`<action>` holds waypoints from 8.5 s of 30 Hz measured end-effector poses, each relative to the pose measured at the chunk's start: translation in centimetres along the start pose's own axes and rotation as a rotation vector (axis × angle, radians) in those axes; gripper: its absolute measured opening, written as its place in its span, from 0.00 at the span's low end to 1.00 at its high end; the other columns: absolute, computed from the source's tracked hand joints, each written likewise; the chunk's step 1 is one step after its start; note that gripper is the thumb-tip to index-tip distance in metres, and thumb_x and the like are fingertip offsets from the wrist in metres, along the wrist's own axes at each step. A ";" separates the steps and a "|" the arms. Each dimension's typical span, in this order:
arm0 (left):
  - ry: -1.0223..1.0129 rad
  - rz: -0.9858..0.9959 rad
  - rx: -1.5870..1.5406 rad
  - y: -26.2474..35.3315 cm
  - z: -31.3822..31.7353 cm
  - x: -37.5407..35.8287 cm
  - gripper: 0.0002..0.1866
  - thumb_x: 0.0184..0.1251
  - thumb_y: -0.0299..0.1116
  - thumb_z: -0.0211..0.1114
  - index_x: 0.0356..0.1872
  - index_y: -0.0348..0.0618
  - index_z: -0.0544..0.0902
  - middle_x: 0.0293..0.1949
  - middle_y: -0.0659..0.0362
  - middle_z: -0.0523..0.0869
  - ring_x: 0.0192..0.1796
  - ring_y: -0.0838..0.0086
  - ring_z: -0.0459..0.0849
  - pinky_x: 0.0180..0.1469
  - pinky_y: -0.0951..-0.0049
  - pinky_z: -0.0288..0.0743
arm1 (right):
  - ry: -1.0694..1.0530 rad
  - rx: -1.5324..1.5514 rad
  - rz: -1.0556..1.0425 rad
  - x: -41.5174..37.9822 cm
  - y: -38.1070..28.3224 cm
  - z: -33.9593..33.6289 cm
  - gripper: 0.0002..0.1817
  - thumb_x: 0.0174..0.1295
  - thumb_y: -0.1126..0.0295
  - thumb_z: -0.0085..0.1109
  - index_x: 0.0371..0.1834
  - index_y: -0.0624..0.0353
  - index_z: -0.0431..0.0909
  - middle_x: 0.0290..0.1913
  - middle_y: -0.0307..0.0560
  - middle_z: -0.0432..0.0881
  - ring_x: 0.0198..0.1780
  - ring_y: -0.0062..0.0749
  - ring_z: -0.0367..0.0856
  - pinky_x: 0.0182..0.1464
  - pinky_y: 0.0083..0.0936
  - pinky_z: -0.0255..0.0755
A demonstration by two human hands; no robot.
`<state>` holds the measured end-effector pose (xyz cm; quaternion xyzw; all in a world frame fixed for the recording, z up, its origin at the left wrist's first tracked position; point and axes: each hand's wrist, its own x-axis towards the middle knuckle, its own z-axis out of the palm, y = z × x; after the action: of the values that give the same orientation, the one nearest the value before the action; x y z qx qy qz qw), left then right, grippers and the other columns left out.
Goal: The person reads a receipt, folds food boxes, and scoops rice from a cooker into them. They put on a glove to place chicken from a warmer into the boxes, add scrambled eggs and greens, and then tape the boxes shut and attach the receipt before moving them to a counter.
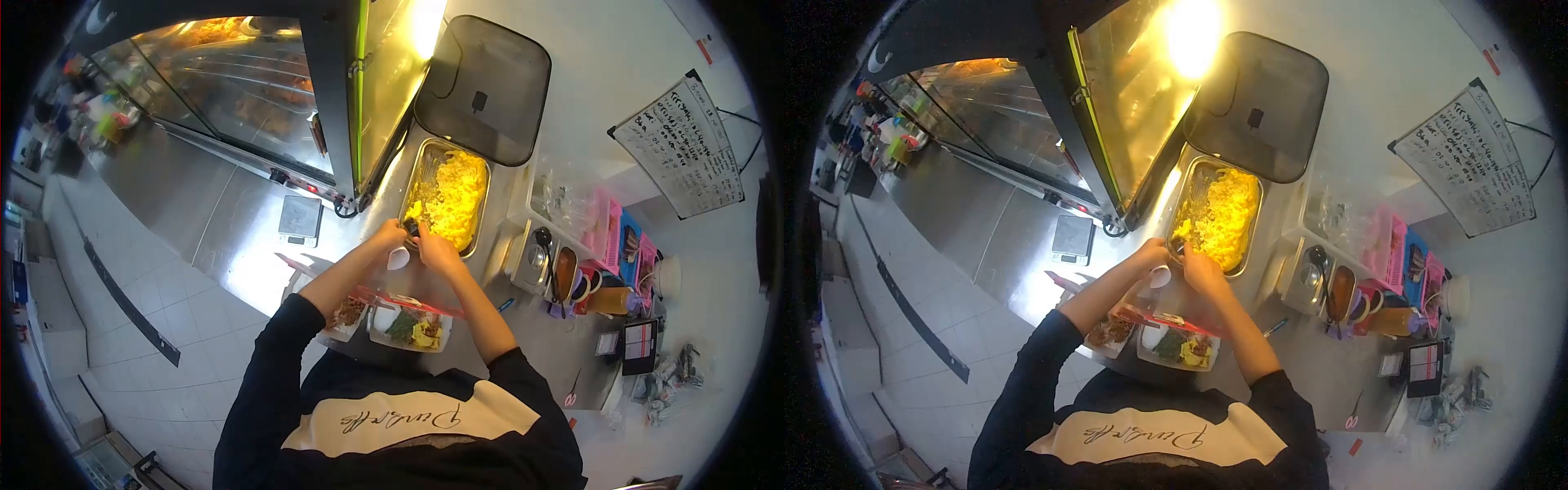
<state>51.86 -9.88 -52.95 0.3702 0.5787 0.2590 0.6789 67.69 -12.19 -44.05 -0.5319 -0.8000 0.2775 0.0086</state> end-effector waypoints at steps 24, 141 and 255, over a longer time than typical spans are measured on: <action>0.036 -0.101 -0.296 4.4 1.3 -6.0 0.08 0.58 0.22 0.49 0.24 0.38 0.77 0.13 0.58 0.72 0.08 0.75 0.64 0.09 0.73 0.52 | 0.096 0.400 -0.117 1.8 7.1 3.7 0.25 0.70 0.57 0.43 0.68 0.50 0.56 0.26 0.52 0.77 0.20 0.38 0.74 0.21 0.34 0.64; -0.648 0.767 -0.094 17.0 15.6 -32.5 0.43 0.50 0.07 0.59 0.70 0.38 0.54 0.70 0.53 0.51 0.57 0.67 0.77 0.43 0.81 0.79 | 0.727 1.246 -0.265 -33.3 -4.7 -10.5 0.09 0.63 0.75 0.56 0.45 0.63 0.75 0.40 0.47 0.78 0.40 0.31 0.81 0.47 0.26 0.73; 0.169 0.299 -0.281 -17.1 36.5 -14.8 0.16 0.68 0.26 0.54 0.54 0.28 0.71 0.50 0.49 0.78 0.52 0.68 0.78 0.54 0.71 0.73 | 0.865 0.827 0.141 -38.1 22.0 9.2 0.04 0.58 0.77 0.60 0.35 0.62 0.77 0.36 0.47 0.78 0.37 0.26 0.79 0.42 0.22 0.74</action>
<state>83.33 -38.98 -55.85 0.3305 0.5307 0.4648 0.6269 100.03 -42.67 -51.08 -0.6009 -0.5123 0.3239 0.5212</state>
